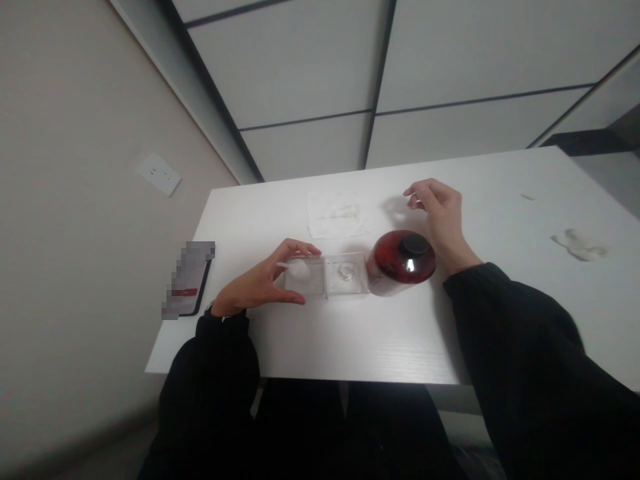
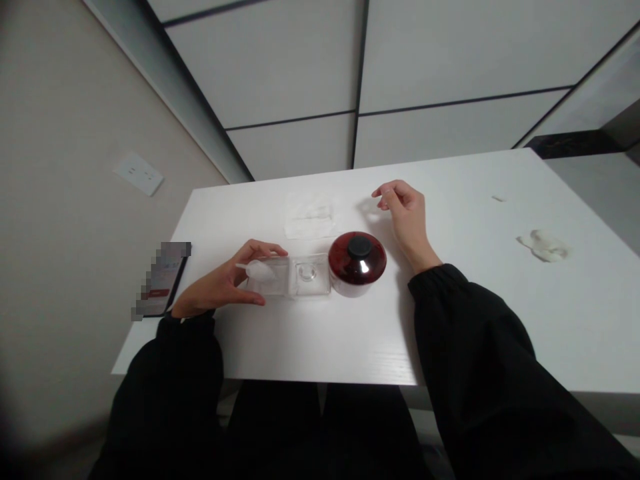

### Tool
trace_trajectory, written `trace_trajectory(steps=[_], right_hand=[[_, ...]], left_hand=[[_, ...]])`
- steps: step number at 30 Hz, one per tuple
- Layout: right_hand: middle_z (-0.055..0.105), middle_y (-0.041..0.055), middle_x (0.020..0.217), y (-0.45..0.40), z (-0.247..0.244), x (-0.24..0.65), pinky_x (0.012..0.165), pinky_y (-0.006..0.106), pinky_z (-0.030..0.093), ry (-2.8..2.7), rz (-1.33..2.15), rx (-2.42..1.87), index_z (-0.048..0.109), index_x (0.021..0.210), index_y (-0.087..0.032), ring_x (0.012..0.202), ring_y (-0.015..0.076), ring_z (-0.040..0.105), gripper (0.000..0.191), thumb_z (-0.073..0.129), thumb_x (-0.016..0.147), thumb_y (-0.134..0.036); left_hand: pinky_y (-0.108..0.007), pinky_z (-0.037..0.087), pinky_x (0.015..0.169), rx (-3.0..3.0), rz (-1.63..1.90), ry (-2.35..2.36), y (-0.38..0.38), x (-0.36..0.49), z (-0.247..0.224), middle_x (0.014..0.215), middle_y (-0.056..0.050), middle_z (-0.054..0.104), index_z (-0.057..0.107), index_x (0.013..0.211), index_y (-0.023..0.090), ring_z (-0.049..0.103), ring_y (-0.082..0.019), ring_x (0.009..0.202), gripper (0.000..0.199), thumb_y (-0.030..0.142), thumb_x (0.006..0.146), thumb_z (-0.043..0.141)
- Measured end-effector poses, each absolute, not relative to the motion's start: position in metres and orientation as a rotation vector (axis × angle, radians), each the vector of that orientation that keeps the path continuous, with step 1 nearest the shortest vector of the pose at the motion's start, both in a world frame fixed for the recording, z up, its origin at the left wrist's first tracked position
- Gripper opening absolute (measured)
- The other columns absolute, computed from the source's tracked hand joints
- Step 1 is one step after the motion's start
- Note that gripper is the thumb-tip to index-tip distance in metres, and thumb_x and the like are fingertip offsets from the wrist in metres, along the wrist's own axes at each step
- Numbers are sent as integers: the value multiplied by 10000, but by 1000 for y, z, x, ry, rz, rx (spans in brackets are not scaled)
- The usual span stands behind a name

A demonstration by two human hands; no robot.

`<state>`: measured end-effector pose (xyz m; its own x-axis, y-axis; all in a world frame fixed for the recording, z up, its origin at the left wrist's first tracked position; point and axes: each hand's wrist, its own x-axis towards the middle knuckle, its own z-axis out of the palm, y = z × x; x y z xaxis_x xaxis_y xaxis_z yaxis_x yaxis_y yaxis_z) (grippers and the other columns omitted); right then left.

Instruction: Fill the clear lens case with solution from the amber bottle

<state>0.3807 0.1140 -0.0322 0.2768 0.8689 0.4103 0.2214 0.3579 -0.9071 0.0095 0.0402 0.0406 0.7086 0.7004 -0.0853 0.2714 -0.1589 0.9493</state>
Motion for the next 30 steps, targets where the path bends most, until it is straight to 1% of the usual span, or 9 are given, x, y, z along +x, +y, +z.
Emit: trace_trajectory(steps=[4, 9, 14, 17, 21, 24, 27, 28, 30], right_hand=[[691, 16, 767, 114, -32, 381, 723, 391, 544, -1250, 597, -1177, 708, 774, -273, 697, 190, 606, 375, 680, 946, -604], [699, 18, 783, 114, -31, 381, 732, 393, 549, -1266, 587, -1180, 708, 770, -272, 703, 188, 608, 366, 668, 957, -584], [670, 13, 756, 116, -36, 380, 727, 386, 538, -1251, 605, -1167, 712, 779, -270, 701, 187, 611, 340, 672, 956, -557], [692, 12, 791, 115, -33, 382, 729, 381, 542, -1225, 613, -1135, 715, 782, -267, 691, 174, 608, 311, 709, 934, -538], [742, 14, 899, 98, 15, 379, 835, 400, 586, -1223, 614, -1064, 757, 862, -279, 797, 181, 686, 211, 740, 915, -483], [785, 20, 1053, 71, 81, 358, 967, 406, 592, -1554, 627, -902, 806, 1005, -286, 1013, 206, 735, 117, 765, 926, -361], [791, 11, 1209, 46, 136, 318, 1083, 441, 567, -2082, 656, -740, 805, 1190, -312, 1131, 236, 732, 236, 750, 962, -335], [794, 13, 1238, 40, 147, 303, 1075, 443, 566, -2272, 652, -694, 801, 1218, -308, 1137, 249, 733, 274, 778, 945, -318], [793, 8, 1293, 34, 157, 275, 1006, 418, 578, -2596, 658, -637, 799, 1229, -326, 1139, 260, 742, 387, 801, 878, -163]], left_hand=[[-519, 377, 1296, 1801, 383, 780, 41, 10, 42, 1559, -72, 549, 662, 1208, 292, 481, -344, 1521, 479, 411, 825, 926], [-518, 410, 1274, 1749, 450, 788, 42, 8, 37, 1533, -84, 565, 556, 1362, 325, 510, -331, 1490, 724, 412, 772, 967], [-525, 347, 1314, 1812, 390, 767, 42, 10, 41, 1556, -80, 557, 661, 1252, 297, 486, -345, 1508, 507, 432, 834, 915], [-523, 354, 1308, 1834, 391, 802, 41, 10, 43, 1541, -85, 549, 622, 1284, 294, 479, -348, 1506, 568, 451, 824, 917], [-514, 448, 1235, 1877, 364, 915, 37, 9, 39, 1522, -115, 497, 470, 1453, 293, 519, -347, 1438, 775, 505, 836, 889], [-494, 461, 1226, 1906, 347, 944, 35, 7, 35, 1557, -122, 454, 406, 1491, 278, 523, -344, 1433, 829, 517, 847, 869], [-482, 497, 1188, 1926, 354, 949, 36, 7, 32, 1489, -85, 514, 439, 1493, 246, 568, -358, 1373, 839, 511, 831, 882], [-489, 504, 1181, 1930, 364, 947, 36, 7, 31, 1462, -77, 542, 472, 1482, 229, 578, -367, 1359, 834, 503, 819, 898], [-522, 533, 1155, 1934, 404, 929, 36, 9, 30, 1444, -87, 597, 556, 1449, 199, 606, -364, 1335, 721, 475, 867, 880]])
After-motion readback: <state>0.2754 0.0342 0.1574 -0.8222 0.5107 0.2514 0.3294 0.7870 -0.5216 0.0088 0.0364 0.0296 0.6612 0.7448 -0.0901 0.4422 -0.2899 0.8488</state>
